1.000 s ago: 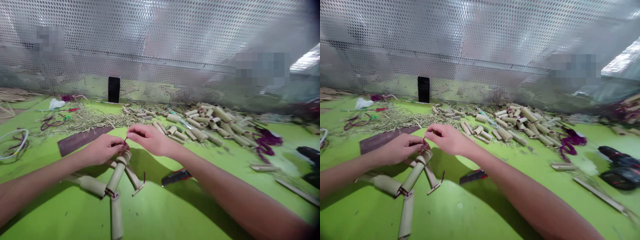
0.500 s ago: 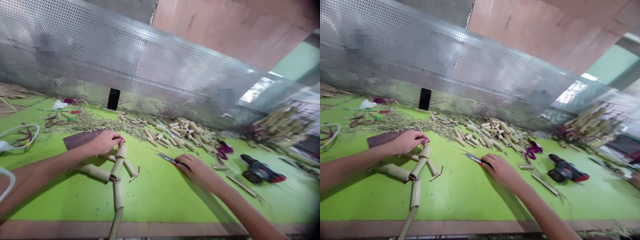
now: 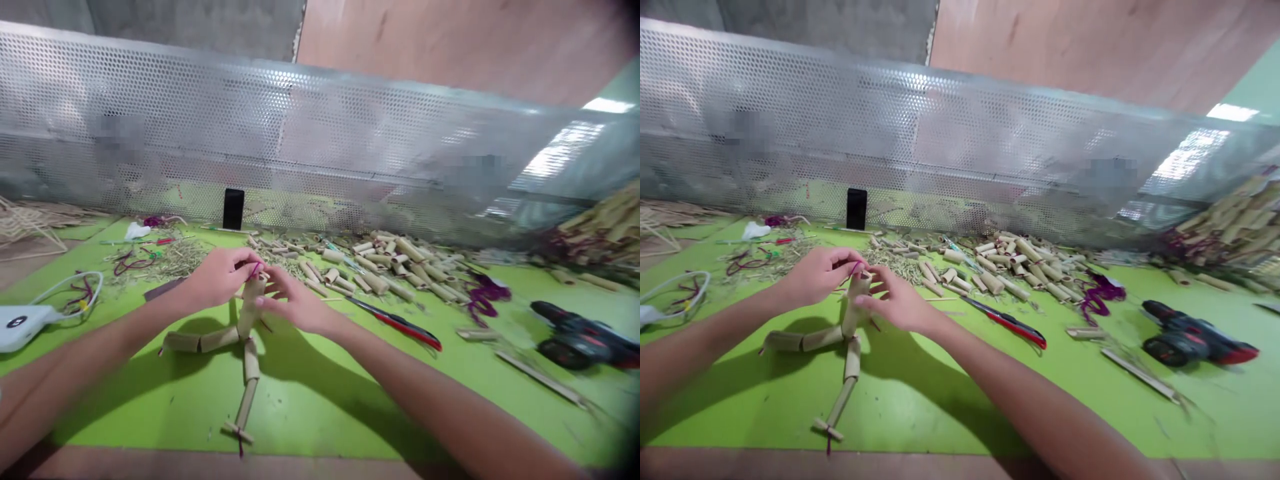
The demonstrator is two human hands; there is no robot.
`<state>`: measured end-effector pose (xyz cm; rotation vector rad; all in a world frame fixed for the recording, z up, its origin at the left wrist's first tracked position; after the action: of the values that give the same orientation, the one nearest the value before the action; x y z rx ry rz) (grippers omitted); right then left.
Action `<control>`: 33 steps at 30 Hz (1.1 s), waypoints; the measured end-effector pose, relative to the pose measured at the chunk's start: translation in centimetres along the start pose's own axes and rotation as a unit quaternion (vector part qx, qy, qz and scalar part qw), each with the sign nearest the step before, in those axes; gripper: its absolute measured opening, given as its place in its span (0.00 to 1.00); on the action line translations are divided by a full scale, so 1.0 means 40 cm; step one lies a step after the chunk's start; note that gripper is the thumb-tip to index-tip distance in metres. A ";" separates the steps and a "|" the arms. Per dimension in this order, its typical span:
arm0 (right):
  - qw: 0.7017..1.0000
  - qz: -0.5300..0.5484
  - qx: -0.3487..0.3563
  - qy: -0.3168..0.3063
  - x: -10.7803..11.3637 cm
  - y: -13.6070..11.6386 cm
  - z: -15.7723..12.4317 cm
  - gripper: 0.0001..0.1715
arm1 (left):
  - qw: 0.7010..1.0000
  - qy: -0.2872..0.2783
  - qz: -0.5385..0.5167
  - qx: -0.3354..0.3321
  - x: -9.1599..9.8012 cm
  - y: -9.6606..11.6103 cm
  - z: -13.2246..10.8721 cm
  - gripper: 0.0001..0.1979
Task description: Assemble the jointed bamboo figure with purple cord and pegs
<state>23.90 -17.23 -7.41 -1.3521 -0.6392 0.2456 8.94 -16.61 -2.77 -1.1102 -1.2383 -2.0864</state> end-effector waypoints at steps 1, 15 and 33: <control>0.999 0.045 0.014 -0.015 -0.010 -0.001 0.019 0.31 | 1.000 0.013 0.000 -0.007 0.015 0.014 0.001 0.16; 0.994 0.055 0.099 -0.005 0.051 -0.139 0.023 0.22 | 0.981 0.148 0.019 -0.121 0.151 0.176 0.016 0.10; 0.949 -0.053 0.283 0.132 0.108 -0.290 -0.020 0.20 | 0.928 0.301 0.097 -0.197 0.167 0.223 -0.010 0.09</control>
<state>25.58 -18.23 4.83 -0.7753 -0.3714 0.1411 11.46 -21.22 7.06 -0.6122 -0.4130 -2.3167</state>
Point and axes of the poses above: each hand's wrist, its own z-axis towards the middle knuckle, its own x-axis out of the back of the hand, y = z × x, the point moved 6 cm from there along z, towards the middle knuckle, and after that the axes turned 13 degrees about z, right-handed, at the moved point
